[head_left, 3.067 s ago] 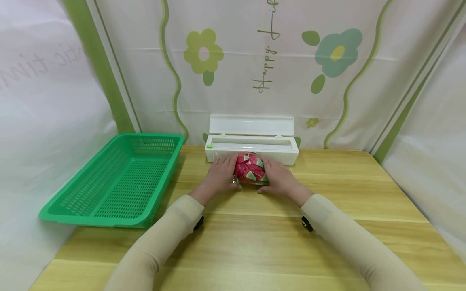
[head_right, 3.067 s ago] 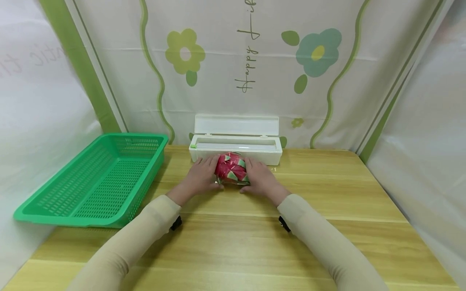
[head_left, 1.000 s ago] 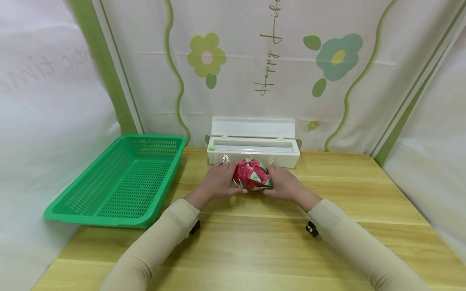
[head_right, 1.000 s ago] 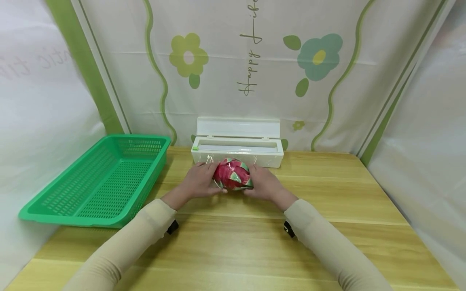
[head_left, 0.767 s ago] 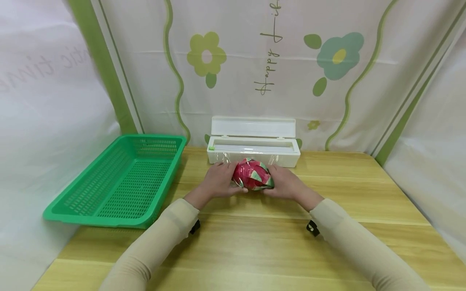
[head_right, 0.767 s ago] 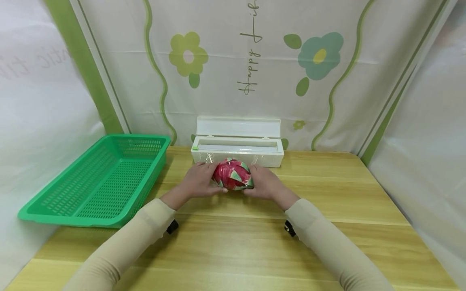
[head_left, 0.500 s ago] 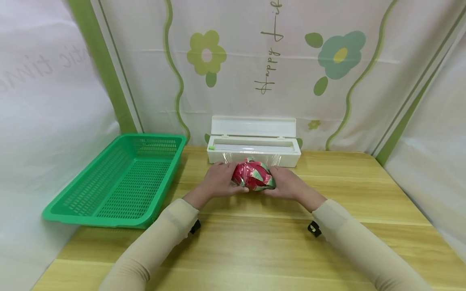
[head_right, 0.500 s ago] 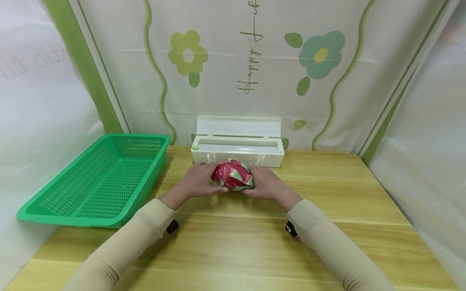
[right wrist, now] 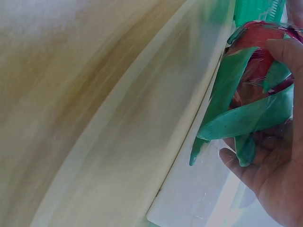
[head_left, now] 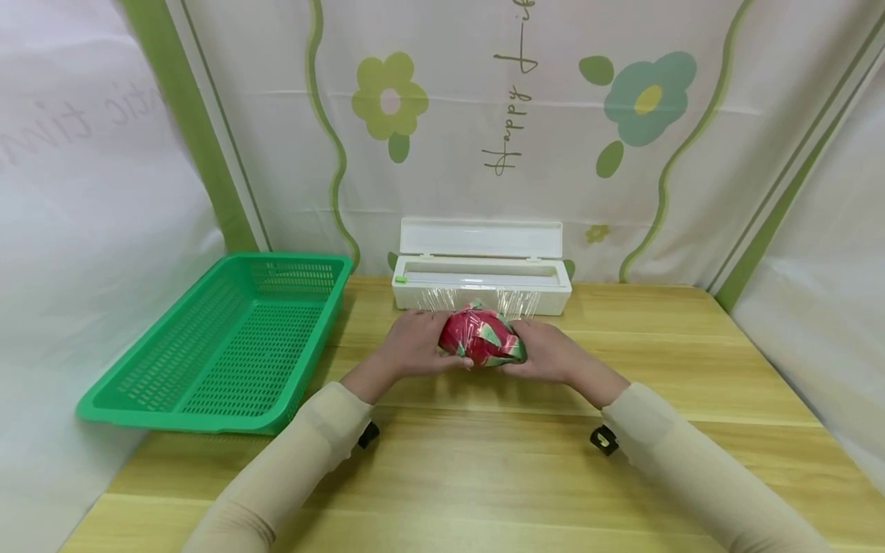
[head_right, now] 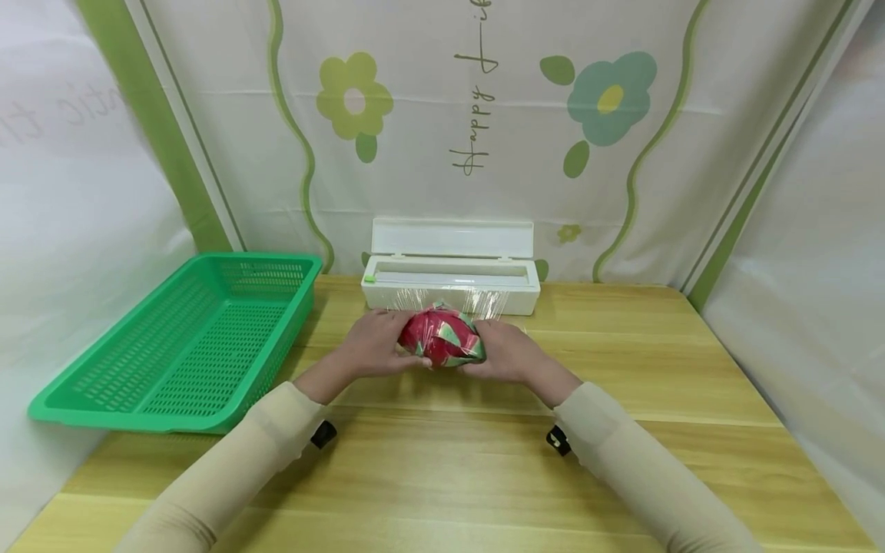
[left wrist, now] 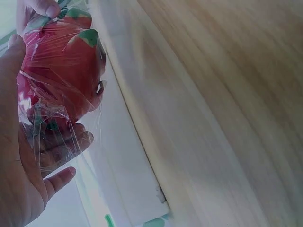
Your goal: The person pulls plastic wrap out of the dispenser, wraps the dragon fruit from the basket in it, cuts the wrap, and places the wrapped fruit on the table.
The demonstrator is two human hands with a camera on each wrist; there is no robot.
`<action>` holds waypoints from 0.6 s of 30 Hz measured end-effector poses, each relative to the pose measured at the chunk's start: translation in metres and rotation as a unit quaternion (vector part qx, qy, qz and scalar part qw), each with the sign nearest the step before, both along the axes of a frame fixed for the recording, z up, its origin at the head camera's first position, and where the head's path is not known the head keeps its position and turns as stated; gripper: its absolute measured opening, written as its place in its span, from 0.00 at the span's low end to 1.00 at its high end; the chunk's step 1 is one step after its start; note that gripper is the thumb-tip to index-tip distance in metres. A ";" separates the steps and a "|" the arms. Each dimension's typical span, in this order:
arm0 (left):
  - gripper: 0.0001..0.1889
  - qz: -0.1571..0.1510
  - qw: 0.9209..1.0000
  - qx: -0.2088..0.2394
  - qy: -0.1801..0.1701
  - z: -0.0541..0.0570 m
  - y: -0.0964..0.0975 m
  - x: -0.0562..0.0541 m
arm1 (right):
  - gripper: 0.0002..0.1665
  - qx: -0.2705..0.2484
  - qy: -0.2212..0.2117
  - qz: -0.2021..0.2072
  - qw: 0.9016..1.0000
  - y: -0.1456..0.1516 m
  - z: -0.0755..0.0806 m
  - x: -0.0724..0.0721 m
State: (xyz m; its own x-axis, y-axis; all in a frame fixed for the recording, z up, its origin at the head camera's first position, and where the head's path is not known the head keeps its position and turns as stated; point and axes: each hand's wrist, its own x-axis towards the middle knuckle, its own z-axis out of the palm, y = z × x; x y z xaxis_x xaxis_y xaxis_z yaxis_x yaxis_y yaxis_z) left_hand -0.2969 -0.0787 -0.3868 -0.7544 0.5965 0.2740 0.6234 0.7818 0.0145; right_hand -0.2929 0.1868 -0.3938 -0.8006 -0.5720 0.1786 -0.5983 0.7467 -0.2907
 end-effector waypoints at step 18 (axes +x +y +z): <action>0.31 -0.003 0.997 0.049 -0.055 0.003 0.000 0.002 | 0.25 -0.033 -0.069 0.008 0.997 0.002 0.007 0.007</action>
State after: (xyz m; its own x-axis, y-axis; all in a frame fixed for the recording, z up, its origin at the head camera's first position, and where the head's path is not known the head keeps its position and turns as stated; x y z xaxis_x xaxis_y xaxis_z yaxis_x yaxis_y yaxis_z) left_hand -0.2949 -0.0783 -0.3839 -0.7795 0.5759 0.2465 0.6188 0.7691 0.1602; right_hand -0.2856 0.1884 -0.3865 -0.8112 -0.5753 0.1047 -0.5605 0.7140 -0.4195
